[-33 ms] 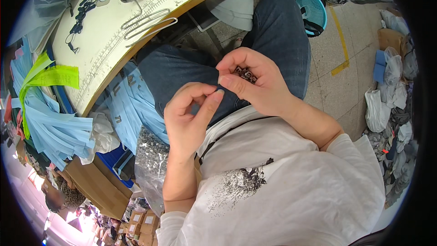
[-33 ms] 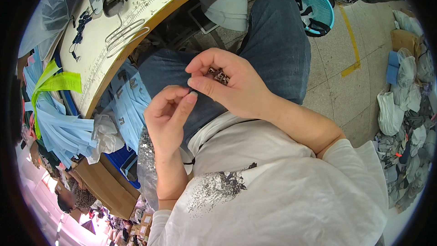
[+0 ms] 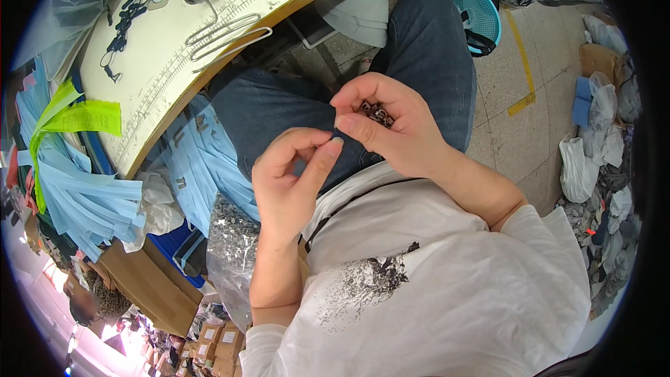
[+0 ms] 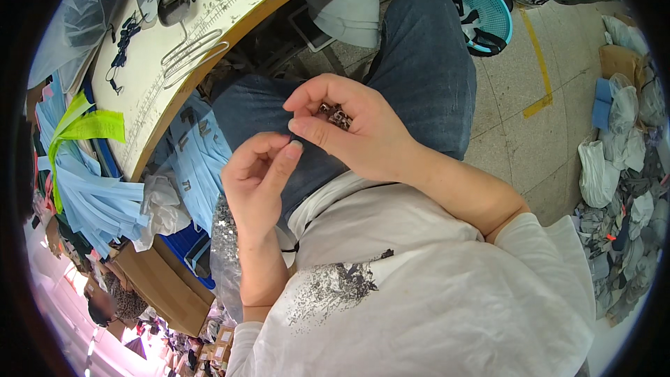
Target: Assembling small metal hardware onto thin black straps.
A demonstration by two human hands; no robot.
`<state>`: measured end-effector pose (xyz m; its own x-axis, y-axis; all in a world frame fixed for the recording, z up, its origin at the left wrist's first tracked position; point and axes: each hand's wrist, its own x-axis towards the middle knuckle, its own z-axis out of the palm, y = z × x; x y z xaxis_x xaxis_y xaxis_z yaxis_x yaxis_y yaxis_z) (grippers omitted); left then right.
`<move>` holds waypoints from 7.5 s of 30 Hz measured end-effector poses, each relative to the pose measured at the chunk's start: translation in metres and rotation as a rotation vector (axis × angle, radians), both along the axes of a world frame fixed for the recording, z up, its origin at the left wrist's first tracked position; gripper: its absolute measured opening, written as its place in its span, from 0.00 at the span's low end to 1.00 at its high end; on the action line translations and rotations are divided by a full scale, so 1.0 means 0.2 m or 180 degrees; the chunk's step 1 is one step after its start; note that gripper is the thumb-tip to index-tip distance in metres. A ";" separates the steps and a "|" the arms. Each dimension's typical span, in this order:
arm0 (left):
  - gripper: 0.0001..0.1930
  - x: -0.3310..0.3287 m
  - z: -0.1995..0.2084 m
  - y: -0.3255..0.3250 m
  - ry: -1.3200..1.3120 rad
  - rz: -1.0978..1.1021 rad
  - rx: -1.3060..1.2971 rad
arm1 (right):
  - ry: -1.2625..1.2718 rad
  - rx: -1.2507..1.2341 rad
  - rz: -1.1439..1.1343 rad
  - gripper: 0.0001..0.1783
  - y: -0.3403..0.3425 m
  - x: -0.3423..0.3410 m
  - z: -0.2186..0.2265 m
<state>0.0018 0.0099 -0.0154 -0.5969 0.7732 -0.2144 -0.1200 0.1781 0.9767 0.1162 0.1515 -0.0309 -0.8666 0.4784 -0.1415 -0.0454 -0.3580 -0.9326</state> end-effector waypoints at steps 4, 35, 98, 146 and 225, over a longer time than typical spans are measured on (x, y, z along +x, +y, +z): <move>0.07 0.01 0.04 0.00 -0.0398 0.0025 -0.0214 | -0.0092 0.0012 0.0023 0.10 0.01 0.00 0.01; 0.09 -0.01 0.01 -0.01 -0.0121 0.0067 0.0204 | 0.0016 0.0118 0.0285 0.10 0.02 0.01 0.01; 0.16 -0.59 0.67 0.85 0.2284 0.0242 0.0943 | -0.0253 -0.2652 0.0421 0.07 0.01 0.02 0.01; 0.15 -1.44 0.26 0.85 0.2255 -0.0132 -0.1382 | -0.0723 -0.2765 0.0699 0.11 0.03 0.01 -0.01; 0.03 0.07 0.06 -0.08 -0.0829 0.0352 0.0259 | 0.0199 -0.2341 0.0652 0.12 0.02 0.03 -0.02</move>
